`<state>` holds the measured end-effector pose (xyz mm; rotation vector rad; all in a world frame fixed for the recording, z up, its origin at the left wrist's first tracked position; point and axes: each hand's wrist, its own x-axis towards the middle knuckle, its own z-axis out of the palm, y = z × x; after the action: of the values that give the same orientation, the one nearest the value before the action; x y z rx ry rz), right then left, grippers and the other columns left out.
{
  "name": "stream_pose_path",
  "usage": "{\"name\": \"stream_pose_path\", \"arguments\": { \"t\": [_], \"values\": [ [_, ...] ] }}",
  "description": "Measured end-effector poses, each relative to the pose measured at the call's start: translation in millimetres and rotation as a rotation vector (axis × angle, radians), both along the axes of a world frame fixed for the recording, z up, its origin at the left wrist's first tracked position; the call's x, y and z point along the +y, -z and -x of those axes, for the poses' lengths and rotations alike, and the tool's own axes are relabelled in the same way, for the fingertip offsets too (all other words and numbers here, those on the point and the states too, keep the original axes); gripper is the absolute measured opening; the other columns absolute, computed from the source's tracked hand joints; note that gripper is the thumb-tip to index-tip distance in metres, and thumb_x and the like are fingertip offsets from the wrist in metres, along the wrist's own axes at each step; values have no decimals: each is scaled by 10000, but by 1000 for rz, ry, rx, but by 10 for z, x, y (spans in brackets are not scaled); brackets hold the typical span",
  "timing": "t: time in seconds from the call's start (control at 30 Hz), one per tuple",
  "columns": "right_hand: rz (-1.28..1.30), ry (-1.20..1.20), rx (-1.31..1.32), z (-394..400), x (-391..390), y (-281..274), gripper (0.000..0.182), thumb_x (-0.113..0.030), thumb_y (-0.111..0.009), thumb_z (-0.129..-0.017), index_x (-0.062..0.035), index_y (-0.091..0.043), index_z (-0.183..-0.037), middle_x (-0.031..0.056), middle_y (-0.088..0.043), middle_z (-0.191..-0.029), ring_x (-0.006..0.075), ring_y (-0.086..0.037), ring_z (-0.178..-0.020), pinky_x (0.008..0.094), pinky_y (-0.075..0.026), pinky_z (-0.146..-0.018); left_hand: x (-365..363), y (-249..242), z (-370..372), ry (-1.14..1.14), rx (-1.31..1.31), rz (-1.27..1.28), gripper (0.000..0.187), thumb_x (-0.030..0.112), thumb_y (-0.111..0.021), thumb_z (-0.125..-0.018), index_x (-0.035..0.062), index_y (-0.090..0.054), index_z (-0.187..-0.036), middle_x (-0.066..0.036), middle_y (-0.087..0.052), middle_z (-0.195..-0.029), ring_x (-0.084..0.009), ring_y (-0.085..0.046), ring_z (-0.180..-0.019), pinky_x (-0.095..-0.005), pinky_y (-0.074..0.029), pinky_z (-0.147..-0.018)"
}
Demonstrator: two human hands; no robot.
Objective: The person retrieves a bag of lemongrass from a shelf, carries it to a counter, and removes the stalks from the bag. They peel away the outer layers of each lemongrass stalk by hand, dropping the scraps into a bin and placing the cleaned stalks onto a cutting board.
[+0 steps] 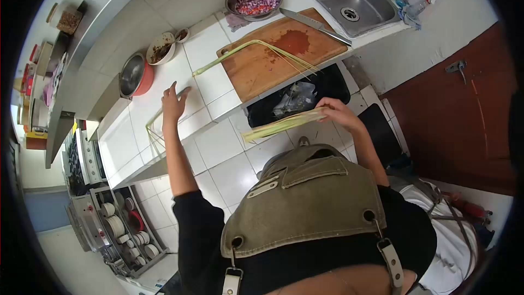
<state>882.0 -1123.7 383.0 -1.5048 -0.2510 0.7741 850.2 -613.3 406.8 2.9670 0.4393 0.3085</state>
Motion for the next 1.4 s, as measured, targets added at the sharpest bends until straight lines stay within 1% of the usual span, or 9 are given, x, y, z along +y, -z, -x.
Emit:
{"name": "stream_pose_path", "arguments": {
  "t": [0.03,0.17,0.3,0.47,0.67,0.8,0.97,1.27,1.4],
  "values": [
    [5,1,67,9,4,85,142,-112,-509,-850,-13,-552,-943,45,-584,-858,111,-582,-760,243,-505,-675,-158,-15,90,73,-200,196,444,308,-560,-845,40,-494,-1193,-142,-583,-1032,-277,-579,-890,-352,-441,-813],
    [-60,-64,146,67,103,333,158,-97,-472,-873,-10,-529,-992,79,-590,-907,144,-608,-745,261,-521,-650,-1306,-833,914,153,310,1300,351,313,-520,-889,-4,-605,-1011,-98,-634,-885,-163,-568,-790,-284,-459,-771],
    [-126,-380,-66,99,346,409,195,-42,-479,-860,7,-514,-1045,48,-594,-913,95,-560,-788,227,-453,-705,-2250,-87,1224,318,604,1544,401,312,-505,-904,-5,-522,-1149,-87,-592,-1035,-149,-560,-906,-295,-479,-759],
    [15,-459,-272,148,642,226,147,-64,-530,-862,-7,-515,-997,33,-589,-848,61,-510,-746,218,-419,-649,-3057,562,1049,-247,-153,1834,258,186,-571,-876,-4,-551,-1049,-66,-594,-989,-120,-562,-892,-267,-491,-741],
    [223,-328,-557,124,746,84,145,-132,-555,-858,13,-546,-854,72,-624,-732,153,-611,-653,261,-452,-588,-3172,543,1049,-272,-343,1622,181,110,-629,-827,-11,-594,-957,-70,-625,-849,-98,-584,-756,-249,-512,-696],
    [-62,-56,-289,89,820,406,170,-142,-523,-882,20,-561,-916,71,-616,-715,146,-610,-659,265,-469,-609,-3234,432,1210,-413,-467,1506,203,77,-653,-804,-14,-596,-976,-68,-627,-849,-97,-575,-750,-233,-491,-694],
    [104,-368,-409,191,754,266,184,-130,-463,-918,24,-564,-922,83,-621,-783,139,-624,-760,267,-499,-649,-3238,413,1339,-374,-509,1467,195,66,-661,-797,1,-604,-972,-44,-626,-851,-84,-555,-778,-214,-437,-698],
    [-421,-64,515,159,616,128,253,-240,-401,-957,-25,-533,-969,139,-603,-992,190,-591,-937,331,-486,-816,-3095,206,1216,84,-579,1120,156,-51,-673,-712,-13,-626,-856,-122,-630,-837,-210,-617,-840,-278,-484,-738],
    [-462,30,607,156,567,132,228,-217,-407,-950,-28,-533,-957,148,-601,-1008,215,-589,-951,344,-476,-838,-3046,159,1188,202,-558,1026,157,-46,-681,-702,-10,-622,-844,-124,-630,-850,-231,-626,-844,-297,-501,-733]
  ]
}}
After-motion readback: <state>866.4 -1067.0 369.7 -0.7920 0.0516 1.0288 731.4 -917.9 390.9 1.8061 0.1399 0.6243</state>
